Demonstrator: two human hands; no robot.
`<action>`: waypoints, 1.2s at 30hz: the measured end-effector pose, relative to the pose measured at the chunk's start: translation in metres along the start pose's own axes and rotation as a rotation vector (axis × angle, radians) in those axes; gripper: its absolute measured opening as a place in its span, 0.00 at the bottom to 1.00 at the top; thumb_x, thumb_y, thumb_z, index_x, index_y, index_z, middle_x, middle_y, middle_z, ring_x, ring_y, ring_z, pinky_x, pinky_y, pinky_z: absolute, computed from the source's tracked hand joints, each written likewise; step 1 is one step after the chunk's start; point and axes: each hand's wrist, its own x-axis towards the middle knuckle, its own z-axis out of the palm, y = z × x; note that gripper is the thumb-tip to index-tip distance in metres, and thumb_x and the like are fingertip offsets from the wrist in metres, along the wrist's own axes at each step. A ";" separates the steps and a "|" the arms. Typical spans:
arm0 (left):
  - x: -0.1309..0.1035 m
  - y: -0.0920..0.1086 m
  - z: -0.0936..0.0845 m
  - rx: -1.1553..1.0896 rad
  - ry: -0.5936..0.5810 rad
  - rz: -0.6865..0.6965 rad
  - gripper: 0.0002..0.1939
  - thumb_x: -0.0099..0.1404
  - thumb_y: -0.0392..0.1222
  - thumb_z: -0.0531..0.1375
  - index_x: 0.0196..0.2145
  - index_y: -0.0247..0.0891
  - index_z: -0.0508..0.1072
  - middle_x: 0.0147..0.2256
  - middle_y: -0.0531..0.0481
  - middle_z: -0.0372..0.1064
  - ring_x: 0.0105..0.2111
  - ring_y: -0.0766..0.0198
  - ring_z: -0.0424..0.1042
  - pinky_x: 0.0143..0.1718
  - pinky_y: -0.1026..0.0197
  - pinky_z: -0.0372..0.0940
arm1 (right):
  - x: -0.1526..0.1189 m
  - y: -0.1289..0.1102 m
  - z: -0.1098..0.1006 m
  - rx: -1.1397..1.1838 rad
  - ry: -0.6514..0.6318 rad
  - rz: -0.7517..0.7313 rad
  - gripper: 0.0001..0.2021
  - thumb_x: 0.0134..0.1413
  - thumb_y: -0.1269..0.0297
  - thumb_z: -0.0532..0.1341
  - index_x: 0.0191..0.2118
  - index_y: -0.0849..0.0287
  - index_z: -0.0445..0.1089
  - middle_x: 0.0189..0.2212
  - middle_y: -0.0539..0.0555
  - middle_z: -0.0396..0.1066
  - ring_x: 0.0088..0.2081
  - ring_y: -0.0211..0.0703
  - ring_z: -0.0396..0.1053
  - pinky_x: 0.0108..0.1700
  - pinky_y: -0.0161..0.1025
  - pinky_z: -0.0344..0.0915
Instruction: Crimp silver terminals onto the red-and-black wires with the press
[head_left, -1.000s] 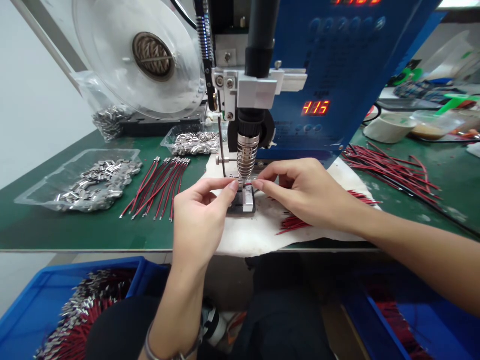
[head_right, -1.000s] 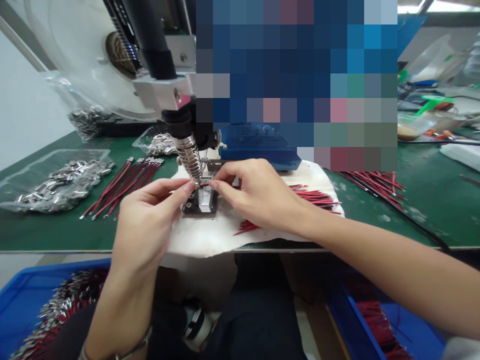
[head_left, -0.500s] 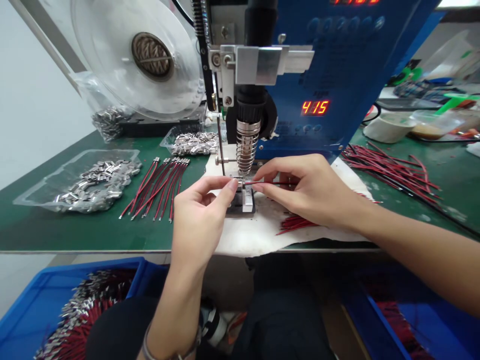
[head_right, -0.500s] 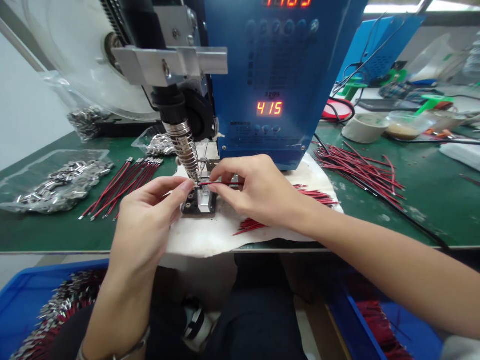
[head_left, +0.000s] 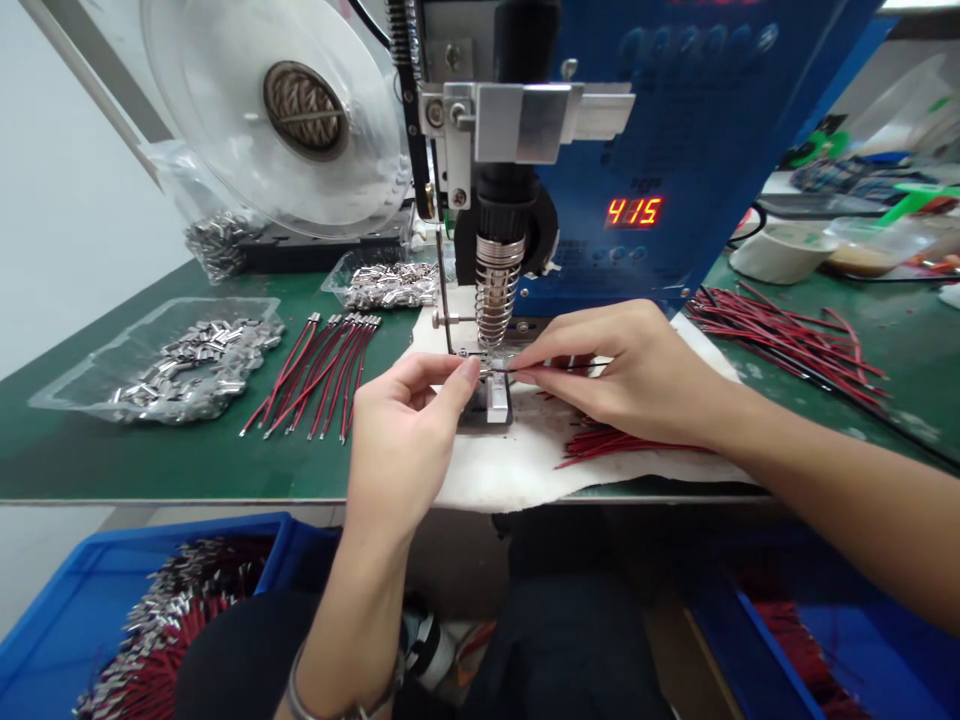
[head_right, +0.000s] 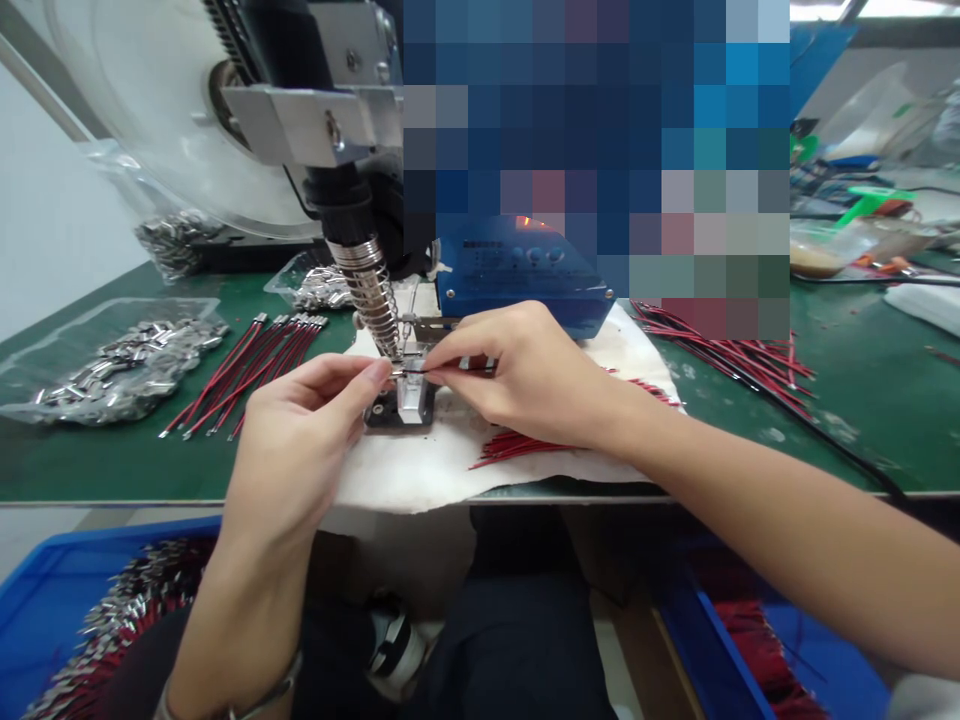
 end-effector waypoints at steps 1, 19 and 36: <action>0.000 0.000 0.000 0.008 0.002 -0.003 0.09 0.59 0.46 0.70 0.29 0.38 0.80 0.22 0.54 0.65 0.20 0.75 0.52 0.19 0.70 0.48 | 0.000 0.000 0.000 -0.002 -0.005 -0.002 0.07 0.60 0.71 0.63 0.37 0.58 0.80 0.32 0.51 0.79 0.30 0.37 0.74 0.32 0.34 0.65; -0.001 -0.001 0.000 0.034 0.005 -0.003 0.12 0.59 0.49 0.70 0.31 0.37 0.80 0.25 0.53 0.69 0.20 0.73 0.52 0.20 0.66 0.48 | 0.000 -0.001 -0.001 -0.056 -0.016 -0.044 0.07 0.60 0.74 0.62 0.38 0.62 0.80 0.32 0.53 0.78 0.31 0.36 0.73 0.34 0.33 0.65; 0.002 -0.001 0.001 -0.096 0.024 0.027 0.20 0.65 0.55 0.64 0.27 0.37 0.67 0.24 0.55 0.62 0.18 0.74 0.50 0.18 0.66 0.48 | 0.001 -0.002 -0.003 -0.057 -0.031 -0.038 0.08 0.60 0.74 0.62 0.37 0.61 0.80 0.33 0.53 0.79 0.32 0.37 0.74 0.35 0.34 0.66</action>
